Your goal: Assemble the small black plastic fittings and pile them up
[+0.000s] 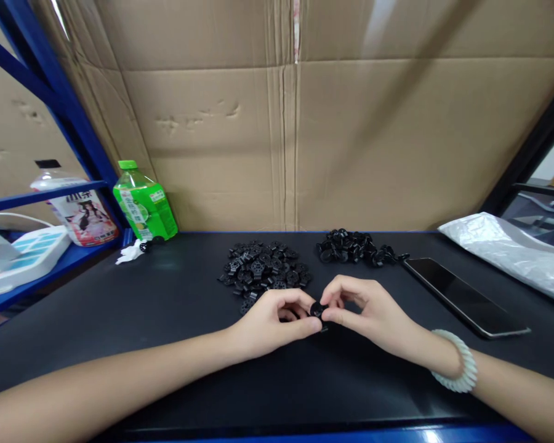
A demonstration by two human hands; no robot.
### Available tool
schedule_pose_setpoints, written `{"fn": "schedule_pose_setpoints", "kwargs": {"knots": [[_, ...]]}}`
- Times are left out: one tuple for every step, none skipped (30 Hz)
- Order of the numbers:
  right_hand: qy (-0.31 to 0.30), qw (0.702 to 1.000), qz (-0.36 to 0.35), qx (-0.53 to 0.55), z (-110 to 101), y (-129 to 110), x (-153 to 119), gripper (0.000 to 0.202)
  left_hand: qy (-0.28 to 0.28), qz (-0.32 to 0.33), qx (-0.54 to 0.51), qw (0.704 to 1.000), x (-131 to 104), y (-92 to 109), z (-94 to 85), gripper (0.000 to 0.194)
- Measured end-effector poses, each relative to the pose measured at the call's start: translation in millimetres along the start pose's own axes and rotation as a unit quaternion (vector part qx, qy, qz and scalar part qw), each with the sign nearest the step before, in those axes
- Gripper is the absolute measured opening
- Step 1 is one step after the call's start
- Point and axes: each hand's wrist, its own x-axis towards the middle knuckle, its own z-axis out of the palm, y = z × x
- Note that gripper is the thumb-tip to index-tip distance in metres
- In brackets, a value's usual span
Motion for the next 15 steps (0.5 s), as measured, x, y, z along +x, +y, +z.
{"fn": "schedule_pose_setpoints", "kwargs": {"knots": [[-0.003,1.000,0.016,0.011,2.2,1.7,0.3,0.012,0.006,-0.005,-0.003,1.000,-0.1,-0.5,0.4,0.020],[-0.004,0.999,0.027,0.020,4.3,3.4,0.6,0.013,0.011,-0.010,-0.004,1.000,-0.3,-1.1,0.7,0.020],[-0.002,0.999,0.035,0.028,6.2,4.8,0.9,0.014,0.015,-0.013,-0.004,1.000,-0.6,-1.6,0.8,0.019],[0.002,0.998,0.041,0.039,7.8,6.1,1.4,0.015,0.020,-0.014,-0.003,1.000,-1.1,-2.0,0.9,0.019],[0.005,0.997,0.048,0.054,9.0,7.0,1.8,0.016,0.023,-0.014,-0.002,1.000,-1.7,-2.2,0.8,0.019],[0.005,0.995,0.057,0.076,9.8,7.6,2.3,0.017,0.028,-0.011,0.001,1.000,-2.4,-2.2,0.8,0.018],[0.001,0.993,0.067,0.101,10.3,7.8,2.8,0.019,0.034,-0.008,0.003,0.999,-3.2,-1.9,0.9,0.018],[-0.008,0.989,0.077,0.125,10.4,7.7,3.2,0.020,0.040,-0.005,0.007,0.999,-4.0,-1.4,1.0,0.018],[-0.018,0.986,0.088,0.143,10.3,7.3,3.5,0.020,0.046,-0.003,0.012,0.999,-4.7,-0.7,1.3,0.018],[-0.028,0.983,0.096,0.156,10.0,6.7,3.8,0.020,0.051,-0.002,0.018,0.999,-5.4,0.1,1.6,0.018],[-0.035,0.980,0.104,0.164,9.6,6.0,4.0,0.020,0.056,-0.002,0.024,0.998,-5.9,0.9,1.9,0.018],[-0.038,0.979,0.110,0.168,9.2,5.4,4.0,0.019,0.059,-0.001,0.031,0.998,-6.3,1.7,2.2,0.019],[-0.039,0.978,0.114,0.171,8.7,4.8,4.0,0.018,0.061,0.001,0.039,0.997,-6.7,2.3,2.5,0.019],[-0.040,0.977,0.118,0.174,8.2,4.4,4.0,0.018,0.062,0.003,0.047,0.997,-6.9,2.7,2.8,0.020],[-0.042,0.976,0.122,0.178,7.8,4.1,3.9,0.017,0.062,0.007,0.054,0.997,-7.1,2.9,2.9,0.020]]}}
